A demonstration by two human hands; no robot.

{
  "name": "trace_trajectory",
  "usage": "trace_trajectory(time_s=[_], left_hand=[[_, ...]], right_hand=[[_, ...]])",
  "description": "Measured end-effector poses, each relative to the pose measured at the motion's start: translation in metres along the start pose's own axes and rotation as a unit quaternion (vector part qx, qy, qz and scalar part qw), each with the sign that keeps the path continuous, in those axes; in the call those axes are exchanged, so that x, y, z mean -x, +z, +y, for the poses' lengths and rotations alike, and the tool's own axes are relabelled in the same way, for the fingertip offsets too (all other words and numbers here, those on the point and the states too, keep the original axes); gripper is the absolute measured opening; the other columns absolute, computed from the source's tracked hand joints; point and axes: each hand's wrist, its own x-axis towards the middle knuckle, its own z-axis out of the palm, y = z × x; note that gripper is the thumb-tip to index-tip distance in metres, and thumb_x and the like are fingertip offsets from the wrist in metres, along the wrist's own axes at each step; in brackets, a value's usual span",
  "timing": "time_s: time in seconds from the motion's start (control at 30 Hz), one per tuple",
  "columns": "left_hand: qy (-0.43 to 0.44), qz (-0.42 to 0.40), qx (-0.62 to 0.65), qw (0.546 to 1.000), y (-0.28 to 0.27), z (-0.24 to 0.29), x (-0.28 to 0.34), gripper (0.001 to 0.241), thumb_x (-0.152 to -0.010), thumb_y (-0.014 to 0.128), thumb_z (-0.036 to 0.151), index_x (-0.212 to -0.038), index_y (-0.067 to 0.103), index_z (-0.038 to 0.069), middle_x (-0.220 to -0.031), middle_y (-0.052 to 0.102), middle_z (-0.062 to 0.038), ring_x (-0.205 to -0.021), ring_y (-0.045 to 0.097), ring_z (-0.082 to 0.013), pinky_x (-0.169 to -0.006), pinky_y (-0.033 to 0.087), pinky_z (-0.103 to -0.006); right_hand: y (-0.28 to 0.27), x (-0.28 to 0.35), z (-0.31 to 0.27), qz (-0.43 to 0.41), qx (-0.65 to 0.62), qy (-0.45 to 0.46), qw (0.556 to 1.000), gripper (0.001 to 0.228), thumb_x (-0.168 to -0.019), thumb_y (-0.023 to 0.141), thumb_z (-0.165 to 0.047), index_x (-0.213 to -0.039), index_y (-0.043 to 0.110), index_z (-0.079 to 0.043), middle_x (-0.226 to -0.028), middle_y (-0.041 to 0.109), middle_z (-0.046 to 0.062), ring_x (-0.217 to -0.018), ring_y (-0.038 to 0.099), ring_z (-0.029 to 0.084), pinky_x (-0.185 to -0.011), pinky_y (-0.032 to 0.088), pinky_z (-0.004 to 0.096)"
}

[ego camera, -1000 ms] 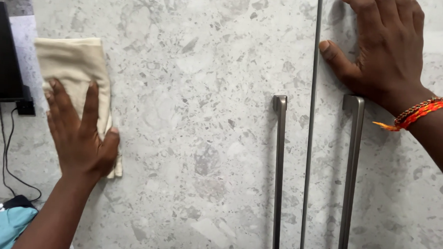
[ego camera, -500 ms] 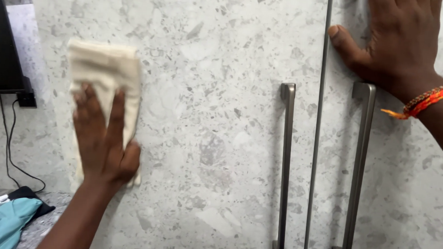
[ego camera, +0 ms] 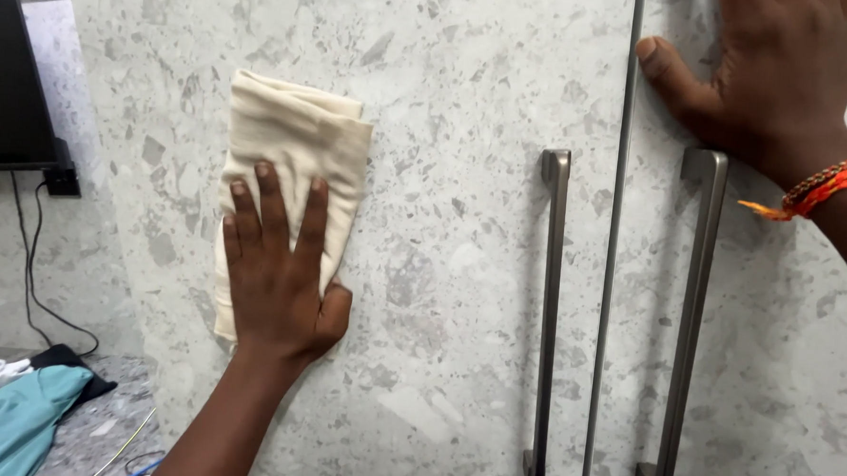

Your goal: The person wipes the exterior surface of a marble-patterned closet door using a white cloth. They clean the upper section, the area around the vertical metal handles, and the lower section of the door, moving the cloth in various directions to cover the surface.

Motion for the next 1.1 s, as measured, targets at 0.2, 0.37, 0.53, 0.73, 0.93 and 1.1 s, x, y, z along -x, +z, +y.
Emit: trace_trajectory(time_s=[0.2,0.37,0.53,0.73,0.93,1.1], left_hand=[[-0.006,0.001,-0.014,1.000,-0.005,0.000,-0.035,0.101,-0.075,0.051,0.031,-0.169,0.016,0.021,-0.173,0.002,-0.024,-0.159,0.000,-0.0471,-0.129,0.007,-0.0621],[-0.015,-0.002,-0.011,1.000,-0.005,0.002,-0.038,0.101,-0.075,0.049,0.029,-0.169,0.013,0.023,-0.174,0.002,-0.020,-0.161,-0.001,-0.0442,-0.130,0.006,-0.0619],[0.016,-0.004,-0.015,1.000,0.012,0.015,-0.004,0.092,-0.085,0.043,0.028,-0.168,0.005,0.020,-0.173,-0.006,-0.021,-0.161,-0.008,-0.0432,-0.132,0.000,-0.0616],[-0.019,-0.005,-0.004,1.000,0.017,0.044,-0.003,0.095,-0.084,0.045,0.032,-0.166,0.000,0.017,-0.169,-0.012,-0.024,-0.156,-0.010,-0.0469,-0.126,-0.003,-0.0636],[-0.113,-0.037,0.001,0.993,-0.001,0.098,-0.076,0.102,-0.076,0.050,0.034,-0.165,0.001,0.021,-0.169,-0.010,-0.020,-0.156,-0.009,-0.0470,-0.126,-0.002,-0.0628],[-0.059,-0.019,0.012,0.998,0.010,0.102,-0.050,0.100,-0.079,0.050,0.033,-0.166,0.002,0.019,-0.172,-0.008,-0.016,-0.158,-0.008,-0.0441,-0.129,0.000,-0.0615]], right_hand=[[-0.002,0.000,0.000,0.036,0.020,-0.023,0.999,0.046,-0.107,0.058,-0.039,-0.135,0.055,-0.003,-0.121,0.058,0.014,-0.114,0.054,0.033,-0.102,0.039,0.043],[0.003,0.002,0.001,0.042,0.003,-0.020,0.999,0.042,-0.108,0.059,-0.038,-0.132,0.055,-0.003,-0.119,0.059,0.014,-0.114,0.055,0.033,-0.102,0.039,0.043],[0.004,0.001,0.002,0.016,-0.002,-0.007,1.000,0.043,-0.104,0.057,-0.039,-0.128,0.057,-0.003,-0.111,0.060,0.014,-0.106,0.056,0.034,-0.097,0.040,0.044],[-0.001,0.000,-0.003,0.025,-0.002,0.001,1.000,0.044,-0.107,0.060,-0.039,-0.133,0.055,-0.004,-0.115,0.058,0.013,-0.111,0.054,0.033,-0.102,0.040,0.044],[-0.016,-0.011,-0.014,0.043,-0.021,-0.004,0.999,0.045,-0.107,0.063,-0.038,-0.138,0.054,-0.007,-0.131,0.055,0.012,-0.126,0.051,0.032,-0.108,0.037,0.044],[-0.014,-0.011,-0.015,0.040,-0.037,0.014,0.998,0.042,-0.108,0.067,-0.038,-0.134,0.054,-0.008,-0.135,0.055,0.012,-0.131,0.050,0.032,-0.109,0.036,0.045]])
